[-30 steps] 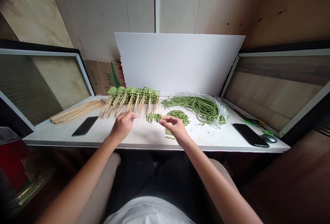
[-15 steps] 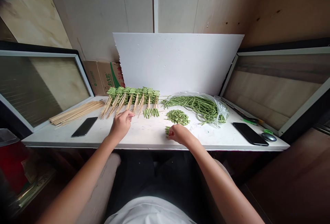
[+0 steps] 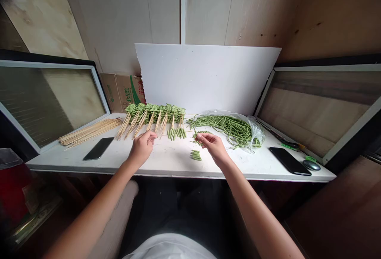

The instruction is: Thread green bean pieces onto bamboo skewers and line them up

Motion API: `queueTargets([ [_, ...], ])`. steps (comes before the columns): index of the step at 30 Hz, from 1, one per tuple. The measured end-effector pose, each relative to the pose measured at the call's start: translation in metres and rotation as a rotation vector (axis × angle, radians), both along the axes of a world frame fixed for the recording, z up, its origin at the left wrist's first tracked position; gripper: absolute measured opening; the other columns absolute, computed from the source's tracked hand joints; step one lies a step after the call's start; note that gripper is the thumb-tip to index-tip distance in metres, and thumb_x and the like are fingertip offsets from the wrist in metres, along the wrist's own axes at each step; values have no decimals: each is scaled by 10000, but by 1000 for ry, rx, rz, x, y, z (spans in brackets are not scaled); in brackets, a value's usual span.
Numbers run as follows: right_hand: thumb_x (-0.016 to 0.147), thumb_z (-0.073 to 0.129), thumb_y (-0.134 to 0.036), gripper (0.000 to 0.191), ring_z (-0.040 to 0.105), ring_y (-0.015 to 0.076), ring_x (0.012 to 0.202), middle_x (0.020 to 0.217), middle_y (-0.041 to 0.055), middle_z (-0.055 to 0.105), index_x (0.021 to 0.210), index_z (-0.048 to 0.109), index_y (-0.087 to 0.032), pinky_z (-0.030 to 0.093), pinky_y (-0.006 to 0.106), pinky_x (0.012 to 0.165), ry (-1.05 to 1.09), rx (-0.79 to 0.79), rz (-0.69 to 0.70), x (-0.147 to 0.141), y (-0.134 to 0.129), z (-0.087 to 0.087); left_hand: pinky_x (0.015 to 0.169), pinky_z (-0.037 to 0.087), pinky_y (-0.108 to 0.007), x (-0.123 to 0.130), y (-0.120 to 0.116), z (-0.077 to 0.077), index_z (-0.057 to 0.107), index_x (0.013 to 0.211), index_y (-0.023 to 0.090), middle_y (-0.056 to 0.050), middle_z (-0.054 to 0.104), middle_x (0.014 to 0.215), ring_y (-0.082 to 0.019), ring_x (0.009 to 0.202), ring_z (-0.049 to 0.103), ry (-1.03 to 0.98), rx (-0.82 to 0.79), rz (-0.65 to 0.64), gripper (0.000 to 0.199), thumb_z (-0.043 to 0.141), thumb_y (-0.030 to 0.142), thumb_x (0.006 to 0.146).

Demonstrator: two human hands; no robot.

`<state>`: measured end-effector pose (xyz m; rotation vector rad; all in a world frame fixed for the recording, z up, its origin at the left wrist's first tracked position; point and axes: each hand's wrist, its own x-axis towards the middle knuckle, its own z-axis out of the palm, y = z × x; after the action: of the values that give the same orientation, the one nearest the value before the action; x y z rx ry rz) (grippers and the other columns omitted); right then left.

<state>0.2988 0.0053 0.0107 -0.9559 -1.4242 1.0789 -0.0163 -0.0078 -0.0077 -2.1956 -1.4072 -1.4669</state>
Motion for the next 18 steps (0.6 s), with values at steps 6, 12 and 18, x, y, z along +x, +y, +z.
queueTargets([
  [6,761,869,-559,336,711,244,1043,1063,62,786,908,793,-267,569,303,752,312,-137,99,-7,-1,-5,710,546,-274,4,-3,1,658,917,198,-27,749,815,-198,795,733,15,-31,-12,297,485,-35,854],
  [12,845,815,-517,285,666,287,1278,1227,58,777,1010,793,-286,598,314,846,354,-152,122,-8,1,-11,693,538,-278,6,-3,-2,667,922,188,-44,760,830,-206,794,736,23,-37,-19,280,482,-15,872],
  [18,858,816,-481,282,656,273,1295,1222,75,777,1004,800,-240,581,256,790,385,-169,144,-9,-1,-11,679,532,-275,9,-4,-2,670,912,197,-37,758,806,-207,777,742,43,-48,-15,278,483,-5,872],
])
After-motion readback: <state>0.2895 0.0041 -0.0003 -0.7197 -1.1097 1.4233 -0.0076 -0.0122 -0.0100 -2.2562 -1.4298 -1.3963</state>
